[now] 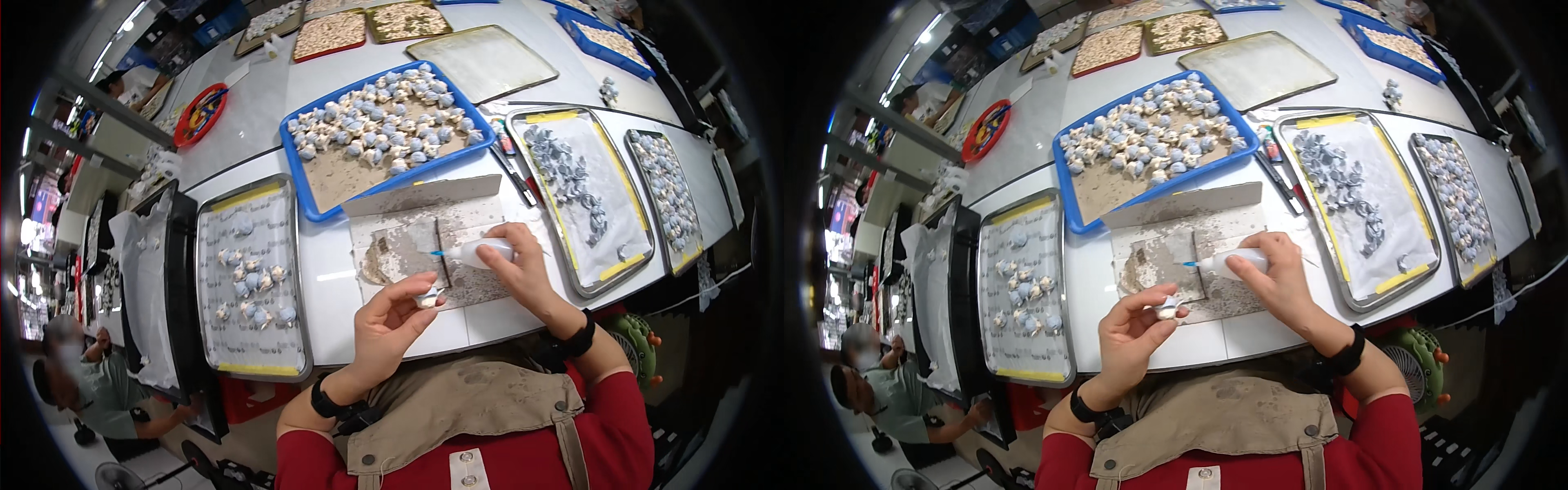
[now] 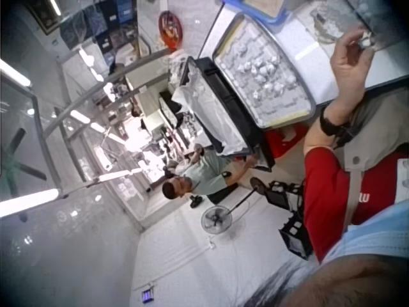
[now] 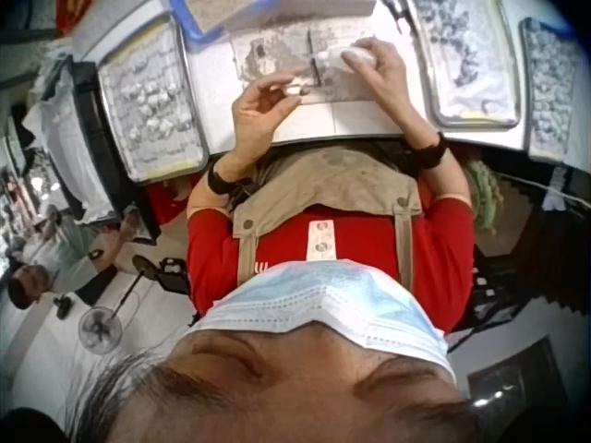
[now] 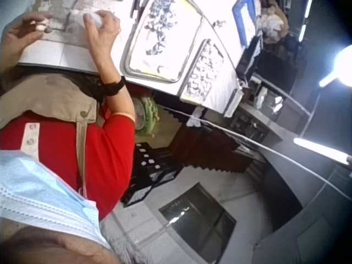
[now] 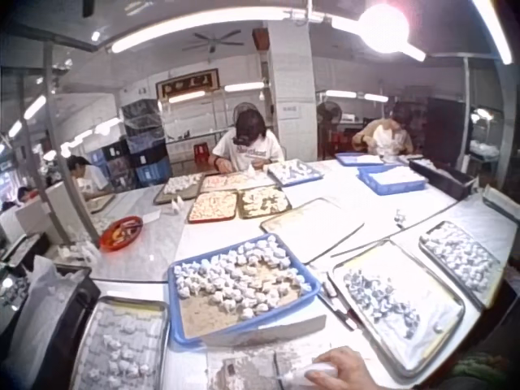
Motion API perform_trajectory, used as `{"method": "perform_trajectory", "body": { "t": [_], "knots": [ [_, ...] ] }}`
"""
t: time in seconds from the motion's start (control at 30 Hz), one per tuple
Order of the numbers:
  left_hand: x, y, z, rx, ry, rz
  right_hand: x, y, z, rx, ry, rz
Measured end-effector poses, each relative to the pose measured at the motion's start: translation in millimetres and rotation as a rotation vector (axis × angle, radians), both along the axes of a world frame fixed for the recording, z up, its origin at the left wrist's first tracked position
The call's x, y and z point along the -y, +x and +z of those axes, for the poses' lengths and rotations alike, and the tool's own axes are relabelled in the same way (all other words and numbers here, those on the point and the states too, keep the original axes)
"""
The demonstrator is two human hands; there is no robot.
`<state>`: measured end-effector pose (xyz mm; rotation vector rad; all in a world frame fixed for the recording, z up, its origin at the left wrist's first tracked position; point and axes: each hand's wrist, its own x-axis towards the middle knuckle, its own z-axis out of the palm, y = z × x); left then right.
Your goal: The person assembles small decorative figures by picking up a base piece, applying a small amount of adhesive from a squeeze bottle, and attaching a second piece. The completed figures are placed onto a tray. This process is repeated continuously throughout the clip.
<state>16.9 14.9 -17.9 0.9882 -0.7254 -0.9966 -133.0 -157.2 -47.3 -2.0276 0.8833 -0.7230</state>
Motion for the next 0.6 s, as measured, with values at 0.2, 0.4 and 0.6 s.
{"method": "perform_trajectory", "body": {
  "t": [0.2, 0.4, 0.6],
  "knots": [
    [8.0, -1.2, 11.9, 0.130, -0.070, -0.064, 27.3, -22.4, 11.4, -0.166, -0.407, 0.032],
    [16.1, -11.3, 8.0, 0.060, 0.034, -0.082, 107.9, -75.5, 22.9, -0.468, -0.798, -0.088],
    [22.6, -23.0, 14.0, 0.003, 0.149, -0.142, 136.6, -86.2, 16.1, -0.550, -0.850, 0.046]
  ]
}}
